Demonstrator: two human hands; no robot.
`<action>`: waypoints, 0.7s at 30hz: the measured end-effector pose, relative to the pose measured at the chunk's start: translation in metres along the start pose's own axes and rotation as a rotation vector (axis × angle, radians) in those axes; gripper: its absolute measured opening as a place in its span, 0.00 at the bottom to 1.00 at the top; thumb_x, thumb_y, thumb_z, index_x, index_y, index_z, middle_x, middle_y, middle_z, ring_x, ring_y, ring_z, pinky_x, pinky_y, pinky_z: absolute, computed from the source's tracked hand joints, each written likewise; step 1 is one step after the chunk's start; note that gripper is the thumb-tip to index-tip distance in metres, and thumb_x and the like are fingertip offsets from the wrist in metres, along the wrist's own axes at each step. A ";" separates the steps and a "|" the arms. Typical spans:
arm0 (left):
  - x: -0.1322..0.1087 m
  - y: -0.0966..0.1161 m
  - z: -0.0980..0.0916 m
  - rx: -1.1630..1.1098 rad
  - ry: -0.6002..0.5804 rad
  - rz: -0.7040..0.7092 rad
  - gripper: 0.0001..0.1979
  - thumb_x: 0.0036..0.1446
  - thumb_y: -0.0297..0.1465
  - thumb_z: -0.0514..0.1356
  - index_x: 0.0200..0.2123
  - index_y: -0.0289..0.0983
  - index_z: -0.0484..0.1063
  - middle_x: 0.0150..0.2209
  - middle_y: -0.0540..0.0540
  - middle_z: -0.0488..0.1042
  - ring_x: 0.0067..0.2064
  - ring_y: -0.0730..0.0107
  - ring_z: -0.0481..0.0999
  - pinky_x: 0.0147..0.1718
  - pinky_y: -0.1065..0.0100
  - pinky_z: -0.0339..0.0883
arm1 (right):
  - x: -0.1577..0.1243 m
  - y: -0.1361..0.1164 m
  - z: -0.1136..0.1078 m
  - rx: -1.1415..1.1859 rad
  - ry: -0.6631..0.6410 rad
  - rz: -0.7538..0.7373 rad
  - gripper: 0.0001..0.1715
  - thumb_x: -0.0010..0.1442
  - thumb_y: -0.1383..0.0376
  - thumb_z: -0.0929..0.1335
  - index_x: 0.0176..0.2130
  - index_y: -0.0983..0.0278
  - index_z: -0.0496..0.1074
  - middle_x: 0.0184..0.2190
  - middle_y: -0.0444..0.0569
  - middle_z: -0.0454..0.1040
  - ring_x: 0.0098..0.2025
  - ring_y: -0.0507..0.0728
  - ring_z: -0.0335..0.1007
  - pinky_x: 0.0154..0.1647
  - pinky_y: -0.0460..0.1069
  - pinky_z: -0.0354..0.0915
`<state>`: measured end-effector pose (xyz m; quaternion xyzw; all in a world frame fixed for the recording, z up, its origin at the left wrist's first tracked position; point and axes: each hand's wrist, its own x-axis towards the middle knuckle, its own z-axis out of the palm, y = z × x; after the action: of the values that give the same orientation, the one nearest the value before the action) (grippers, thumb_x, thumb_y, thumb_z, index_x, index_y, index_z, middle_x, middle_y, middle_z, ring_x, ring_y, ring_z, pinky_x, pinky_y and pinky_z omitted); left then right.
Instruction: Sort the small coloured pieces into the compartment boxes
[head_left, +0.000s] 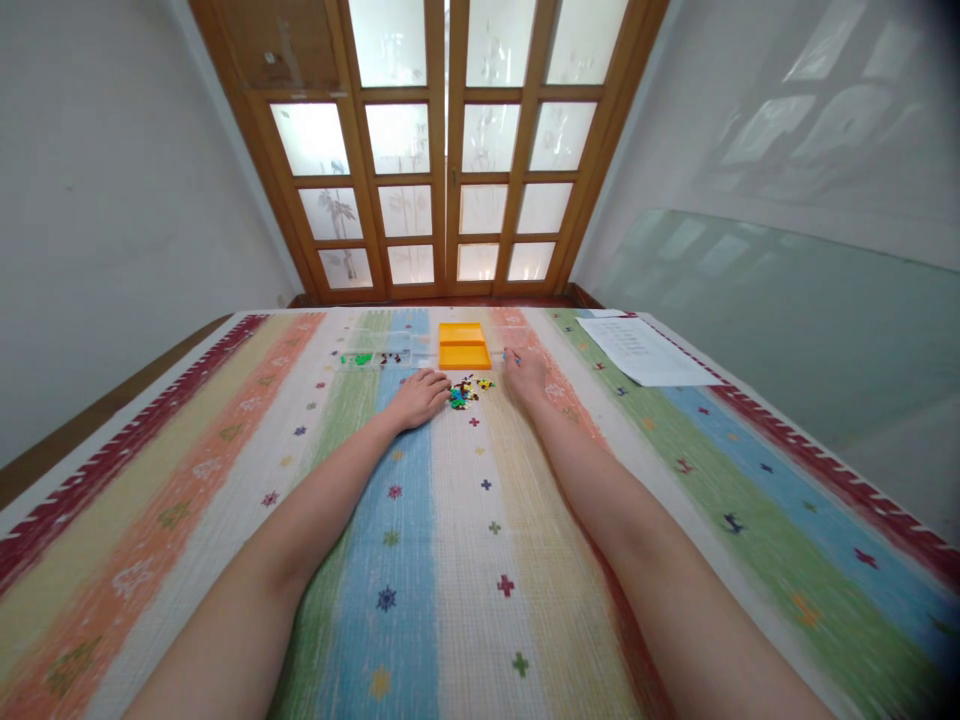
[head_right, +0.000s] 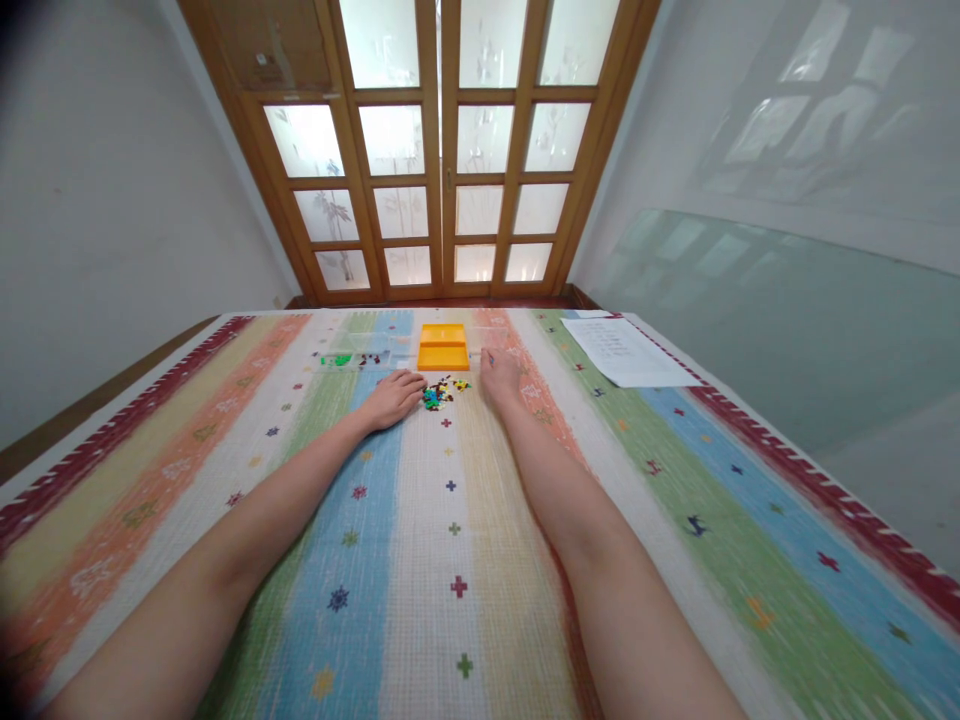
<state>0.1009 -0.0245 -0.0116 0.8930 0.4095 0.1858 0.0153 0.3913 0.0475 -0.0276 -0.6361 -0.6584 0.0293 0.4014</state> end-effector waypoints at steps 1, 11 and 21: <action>0.000 -0.001 0.001 -0.003 -0.002 -0.004 0.21 0.75 0.40 0.47 0.59 0.43 0.74 0.62 0.44 0.74 0.65 0.58 0.69 0.70 0.53 0.55 | 0.000 0.001 0.000 0.009 -0.007 -0.002 0.28 0.73 0.55 0.58 0.48 0.64 0.83 0.48 0.58 0.83 0.48 0.64 0.76 0.52 0.55 0.66; -0.002 -0.007 0.000 -0.037 0.009 -0.027 0.22 0.75 0.37 0.45 0.58 0.41 0.77 0.61 0.43 0.76 0.64 0.59 0.69 0.69 0.52 0.57 | -0.003 -0.006 -0.008 0.063 -0.021 -0.033 0.30 0.73 0.54 0.58 0.51 0.66 0.82 0.50 0.60 0.82 0.51 0.65 0.75 0.54 0.56 0.67; -0.002 -0.009 -0.002 -0.029 -0.003 -0.031 0.22 0.75 0.38 0.46 0.57 0.41 0.77 0.61 0.43 0.76 0.65 0.57 0.69 0.70 0.53 0.56 | -0.002 -0.003 -0.004 0.058 -0.030 -0.055 0.29 0.72 0.54 0.59 0.50 0.65 0.82 0.47 0.59 0.82 0.49 0.64 0.75 0.54 0.56 0.67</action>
<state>0.0929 -0.0203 -0.0115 0.8865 0.4207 0.1901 0.0320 0.3905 0.0432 -0.0240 -0.6055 -0.6804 0.0470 0.4102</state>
